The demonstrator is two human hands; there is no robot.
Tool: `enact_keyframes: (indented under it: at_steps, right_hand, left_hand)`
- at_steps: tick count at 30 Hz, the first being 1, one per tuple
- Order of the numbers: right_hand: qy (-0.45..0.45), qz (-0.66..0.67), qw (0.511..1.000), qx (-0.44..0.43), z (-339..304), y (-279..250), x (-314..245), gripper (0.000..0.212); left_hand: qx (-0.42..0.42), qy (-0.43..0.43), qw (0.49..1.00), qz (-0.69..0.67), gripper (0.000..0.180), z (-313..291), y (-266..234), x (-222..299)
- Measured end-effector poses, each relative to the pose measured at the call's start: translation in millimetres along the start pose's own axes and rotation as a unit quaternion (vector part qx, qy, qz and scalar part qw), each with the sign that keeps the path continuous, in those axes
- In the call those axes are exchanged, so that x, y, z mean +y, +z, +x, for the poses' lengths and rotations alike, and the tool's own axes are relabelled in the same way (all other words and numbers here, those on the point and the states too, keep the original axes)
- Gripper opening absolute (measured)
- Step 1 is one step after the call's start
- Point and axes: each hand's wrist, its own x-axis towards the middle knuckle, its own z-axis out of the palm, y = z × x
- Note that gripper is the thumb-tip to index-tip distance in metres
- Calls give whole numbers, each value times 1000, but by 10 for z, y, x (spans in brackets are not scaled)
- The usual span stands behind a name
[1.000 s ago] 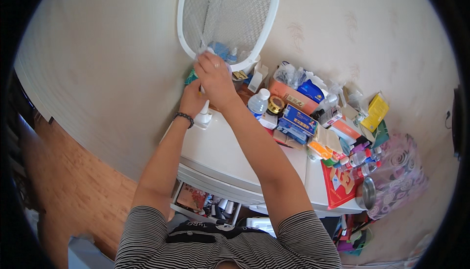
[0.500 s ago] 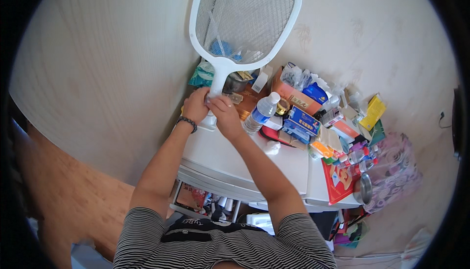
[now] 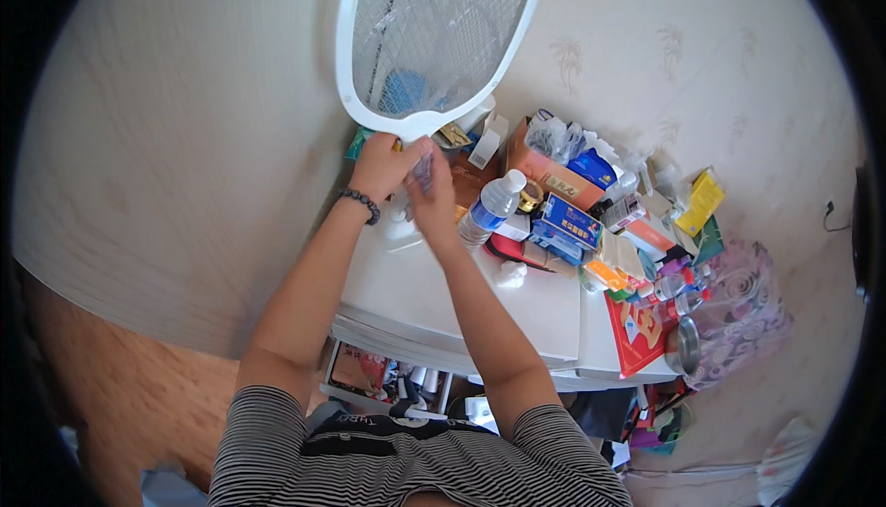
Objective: The person organizes a cluttered white cabinet surface in a bedroom. They wipe the surface with a cloth, move a mosquito racket, and handle various items including bottles, jars, and boxes. The person opens a tin can, inspects a blister pack, and rearranges items on the cabinet.
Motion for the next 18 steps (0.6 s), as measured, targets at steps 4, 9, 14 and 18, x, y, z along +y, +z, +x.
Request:
enact_keyframes:
  at_steps: [4,9,14,18]
  right_hand:
    - [93,-17,994,-53,-698,141,482,74]
    - [200,190,958,-85,-76,-74,67,65]
    - [227,229,945,-48,-59,-164,-156,62]
    - [272,167,940,-123,-381,-157,283,63]
  left_hand:
    - [-18,39,999,-19,34,22,63,-164]
    - [-20,8,998,-55,32,-51,-103,-223]
    - [-21,14,999,-43,33,-139,-51,-84]
    - [-41,65,996,-46,35,-96,-43,-58]
